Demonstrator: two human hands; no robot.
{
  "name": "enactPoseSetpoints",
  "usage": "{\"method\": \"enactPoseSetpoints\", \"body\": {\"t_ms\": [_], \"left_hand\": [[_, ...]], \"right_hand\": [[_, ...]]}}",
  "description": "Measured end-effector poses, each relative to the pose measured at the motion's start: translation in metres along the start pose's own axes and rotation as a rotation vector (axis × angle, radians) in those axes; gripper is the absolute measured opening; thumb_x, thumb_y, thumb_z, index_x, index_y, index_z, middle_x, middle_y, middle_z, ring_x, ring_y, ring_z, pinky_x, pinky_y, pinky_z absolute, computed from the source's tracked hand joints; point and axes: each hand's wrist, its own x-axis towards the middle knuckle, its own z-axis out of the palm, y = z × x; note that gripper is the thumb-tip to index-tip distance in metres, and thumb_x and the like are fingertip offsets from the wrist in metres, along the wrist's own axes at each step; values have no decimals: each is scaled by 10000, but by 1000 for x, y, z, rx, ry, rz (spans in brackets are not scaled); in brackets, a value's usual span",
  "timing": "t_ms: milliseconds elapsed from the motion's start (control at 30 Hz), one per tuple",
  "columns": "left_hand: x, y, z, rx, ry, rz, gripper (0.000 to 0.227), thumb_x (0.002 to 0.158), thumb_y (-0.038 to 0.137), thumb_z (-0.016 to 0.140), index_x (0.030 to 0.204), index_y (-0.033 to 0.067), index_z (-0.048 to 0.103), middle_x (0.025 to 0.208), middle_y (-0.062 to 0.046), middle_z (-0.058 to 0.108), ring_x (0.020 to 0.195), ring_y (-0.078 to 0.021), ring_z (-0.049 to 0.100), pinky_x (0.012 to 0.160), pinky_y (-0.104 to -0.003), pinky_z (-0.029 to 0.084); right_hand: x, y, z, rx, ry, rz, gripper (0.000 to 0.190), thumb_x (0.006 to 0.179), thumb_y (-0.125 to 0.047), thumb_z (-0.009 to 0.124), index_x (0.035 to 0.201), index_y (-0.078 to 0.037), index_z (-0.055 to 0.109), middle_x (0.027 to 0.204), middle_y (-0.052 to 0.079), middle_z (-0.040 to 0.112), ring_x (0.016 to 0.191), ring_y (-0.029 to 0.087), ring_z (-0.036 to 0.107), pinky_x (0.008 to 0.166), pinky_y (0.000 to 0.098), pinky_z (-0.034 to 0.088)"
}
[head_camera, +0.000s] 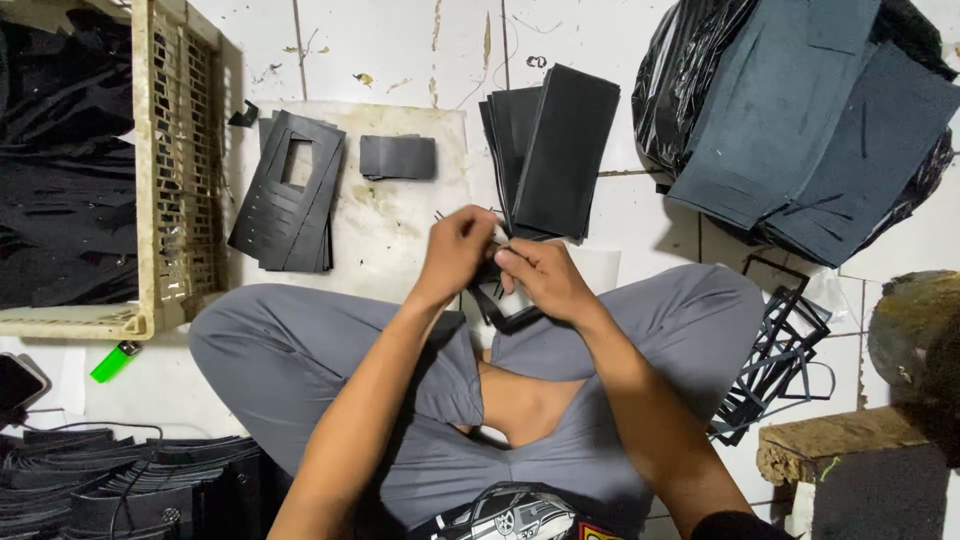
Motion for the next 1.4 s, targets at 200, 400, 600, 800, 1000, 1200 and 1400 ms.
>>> {"method": "enactPoseSetpoints", "body": {"t_ms": [200,400,600,800,1000,1200,1400], "left_hand": [[4,14,-17,-137,85,-13,270,1035,293,597,991,70,742,764,-129,694,773,-184,648,751,-387,554],[3,11,-15,-34,31,-105,331,998,361,594,1069,97,781,910,-154,762,810,-245,731,768,-368,599],[-4,21,-11,82,90,103,160,993,212,669,1018,112,791,808,-107,761,782,-184,709,730,-343,572],[-15,38,-7,91,6,147,197,981,188,623,891,121,784,612,-82,708,587,-139,651,593,-295,526],[2,6,5,-396,45,-149,183,883,106,564,797,9,692,656,-164,661,528,-193,653,504,-294,573],[11,-11,-3,-333,103,-123,199,948,187,603,865,33,698,661,-136,653,557,-176,653,499,-259,534],[-22,58,-2,18,92,80,428,991,181,523,1351,-39,588,1149,-354,662,1031,-507,676,892,-556,551]], "right_hand": [[-5,11,17,260,170,132,255,1079,-164,501,1021,14,675,570,127,662,335,133,527,402,247,418],[7,25,0,450,484,120,196,1063,-156,579,961,-3,646,650,142,658,397,149,585,364,250,455],[10,24,9,616,460,216,166,935,-146,729,940,14,684,706,142,654,512,149,623,419,260,524],[10,16,12,294,440,121,169,877,-160,846,924,-19,764,681,118,710,562,155,693,489,247,533],[8,21,8,21,388,45,192,927,-284,811,993,-104,795,853,83,759,822,121,664,760,307,529],[11,-3,22,240,407,21,141,964,-215,765,996,-78,760,811,63,735,793,109,616,675,279,556],[15,10,0,655,513,169,175,991,-158,683,1060,1,664,894,211,727,723,263,750,573,421,671]]}}
